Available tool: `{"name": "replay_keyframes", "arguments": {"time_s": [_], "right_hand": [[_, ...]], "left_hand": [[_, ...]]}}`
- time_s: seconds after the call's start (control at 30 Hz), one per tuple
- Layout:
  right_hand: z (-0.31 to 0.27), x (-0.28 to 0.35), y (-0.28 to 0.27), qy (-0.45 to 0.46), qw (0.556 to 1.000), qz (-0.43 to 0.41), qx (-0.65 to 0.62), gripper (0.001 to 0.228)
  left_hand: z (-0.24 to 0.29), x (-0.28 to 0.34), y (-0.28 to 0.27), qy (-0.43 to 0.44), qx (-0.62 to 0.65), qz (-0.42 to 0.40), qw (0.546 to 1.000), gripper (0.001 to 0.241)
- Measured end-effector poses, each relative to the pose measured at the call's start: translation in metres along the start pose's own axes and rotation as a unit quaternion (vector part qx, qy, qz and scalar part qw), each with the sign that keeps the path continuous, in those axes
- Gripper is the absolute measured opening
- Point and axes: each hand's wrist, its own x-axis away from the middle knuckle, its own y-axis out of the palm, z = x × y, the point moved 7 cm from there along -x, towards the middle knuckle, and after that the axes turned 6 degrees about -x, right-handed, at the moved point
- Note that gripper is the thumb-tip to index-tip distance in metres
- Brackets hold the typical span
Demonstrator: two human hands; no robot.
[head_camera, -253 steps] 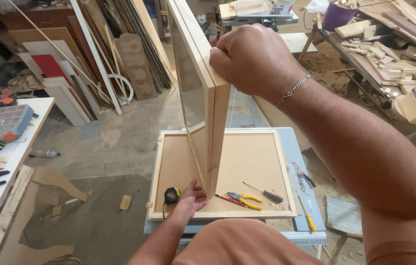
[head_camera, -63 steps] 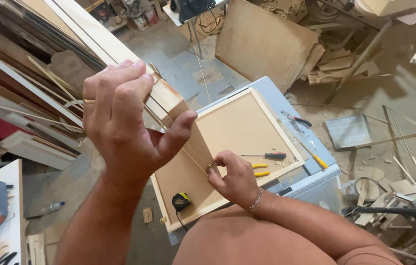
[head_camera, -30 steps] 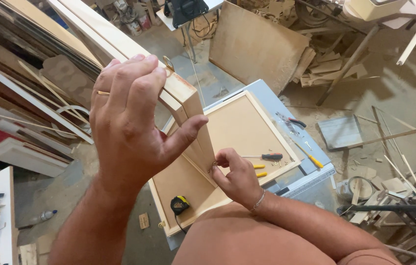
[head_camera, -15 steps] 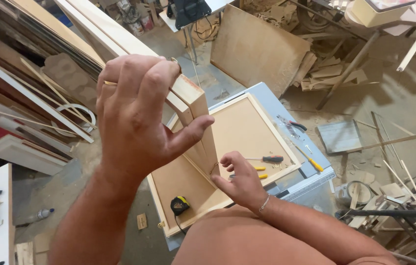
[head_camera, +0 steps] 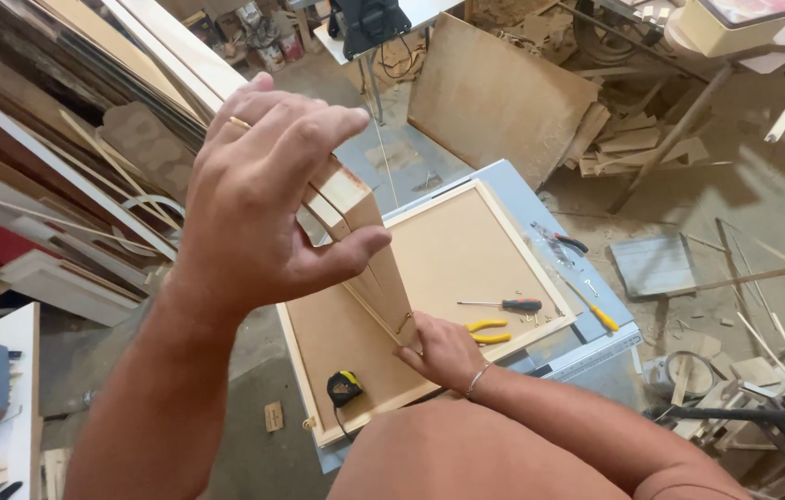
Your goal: Assembling a wooden box by attaching hinges and a lid using a screwdriver
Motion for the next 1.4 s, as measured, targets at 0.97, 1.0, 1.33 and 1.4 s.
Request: {"name": "replay_keyframes", "arguments": {"time_s": [0.97, 1.0, 1.33, 1.4], "right_hand": [[0.003, -0.026, -0.186, -0.139, 0.969, 0.205, 0.022, 0.038], [0.006, -0.028, -0.204, -0.138, 0.965, 0.223, 0.002, 0.038], [-0.022, -0.035, -0.303, -0.339, 0.896, 0.24, 0.16, 0.046], [-0.032, -0.038, -0.303, -0.367, 0.882, 0.205, 0.213, 0.044]], "left_hand": [[-0.118, 0.046, -0.058, -0.244, 0.038, 0.299, 0.922, 0.049], [-0.119, 0.058, -0.064, -0.263, -0.016, 0.316, 0.911, 0.049], [-0.08, 0.193, -0.01, -0.536, 0.231, 0.566, 0.582, 0.033], [-0.082, 0.233, 0.014, -0.51, 0.264, 0.595, 0.562, 0.04]]}}
